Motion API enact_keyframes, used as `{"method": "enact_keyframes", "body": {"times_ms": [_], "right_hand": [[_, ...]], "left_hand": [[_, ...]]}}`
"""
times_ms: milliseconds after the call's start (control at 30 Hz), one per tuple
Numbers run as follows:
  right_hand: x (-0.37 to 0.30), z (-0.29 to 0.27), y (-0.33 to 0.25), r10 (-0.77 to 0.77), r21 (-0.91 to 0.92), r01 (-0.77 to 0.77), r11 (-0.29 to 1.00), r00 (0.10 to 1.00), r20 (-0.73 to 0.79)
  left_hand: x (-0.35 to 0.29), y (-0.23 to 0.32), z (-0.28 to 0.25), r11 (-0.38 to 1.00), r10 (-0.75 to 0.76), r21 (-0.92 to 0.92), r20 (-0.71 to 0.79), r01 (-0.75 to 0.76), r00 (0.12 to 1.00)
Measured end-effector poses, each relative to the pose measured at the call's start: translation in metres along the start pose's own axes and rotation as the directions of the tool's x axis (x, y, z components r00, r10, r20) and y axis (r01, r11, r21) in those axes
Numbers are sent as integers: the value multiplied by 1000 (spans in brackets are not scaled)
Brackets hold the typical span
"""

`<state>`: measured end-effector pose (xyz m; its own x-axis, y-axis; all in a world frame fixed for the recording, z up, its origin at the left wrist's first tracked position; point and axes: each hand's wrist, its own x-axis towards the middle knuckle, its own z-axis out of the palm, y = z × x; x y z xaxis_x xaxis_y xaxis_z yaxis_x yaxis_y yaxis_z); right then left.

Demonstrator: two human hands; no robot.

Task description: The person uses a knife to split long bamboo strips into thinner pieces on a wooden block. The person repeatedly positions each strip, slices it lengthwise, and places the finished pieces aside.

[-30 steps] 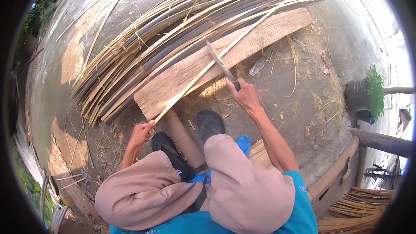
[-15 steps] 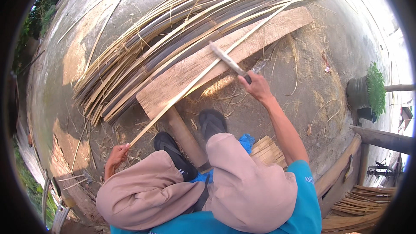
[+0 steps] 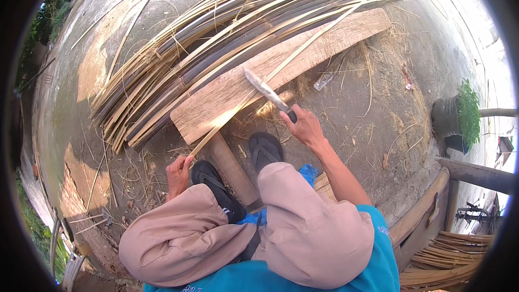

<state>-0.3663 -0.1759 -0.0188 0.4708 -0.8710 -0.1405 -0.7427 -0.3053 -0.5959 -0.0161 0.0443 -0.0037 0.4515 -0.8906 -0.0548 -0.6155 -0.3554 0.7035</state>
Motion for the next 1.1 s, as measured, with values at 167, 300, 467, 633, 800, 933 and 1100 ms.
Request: {"method": "enact_keyframes", "body": {"times_ms": [167, 300, 467, 633, 800, 933, 1100], "right_hand": [[-7, -1, -18, -192, -55, 193, 980, 981, 11], [15, -30, 31, 6, -90, -11, 996, 999, -48], [7, 4, -3, -176, -45, 180, 983, 981, 76], [60, -57, 77, 257, 102, -236, 966, 906, -337], [57, -33, 26, -33, -44, 32, 999, 999, -24], [80, -69, 98, 341, 65, -342, 937, 865, -368], [86, -99, 100, 490, 339, -374, 863, 783, -384]], "left_hand": [[6, -5, 5, 999, -18, 36, 8, 17, 1000], [-16, -21, -28, 998, -62, -25, 48, 63, 997], [-4, -21, -28, 995, -95, 24, 36, 94, 995], [-36, -38, -54, 992, -118, 51, 82, 114, 990], [-45, -55, -60, 983, -183, 32, 86, 181, 979], [-75, -108, -97, 967, -253, -17, 97, 256, 963], [-62, -87, -90, 960, -268, -46, 143, 277, 953]]}}
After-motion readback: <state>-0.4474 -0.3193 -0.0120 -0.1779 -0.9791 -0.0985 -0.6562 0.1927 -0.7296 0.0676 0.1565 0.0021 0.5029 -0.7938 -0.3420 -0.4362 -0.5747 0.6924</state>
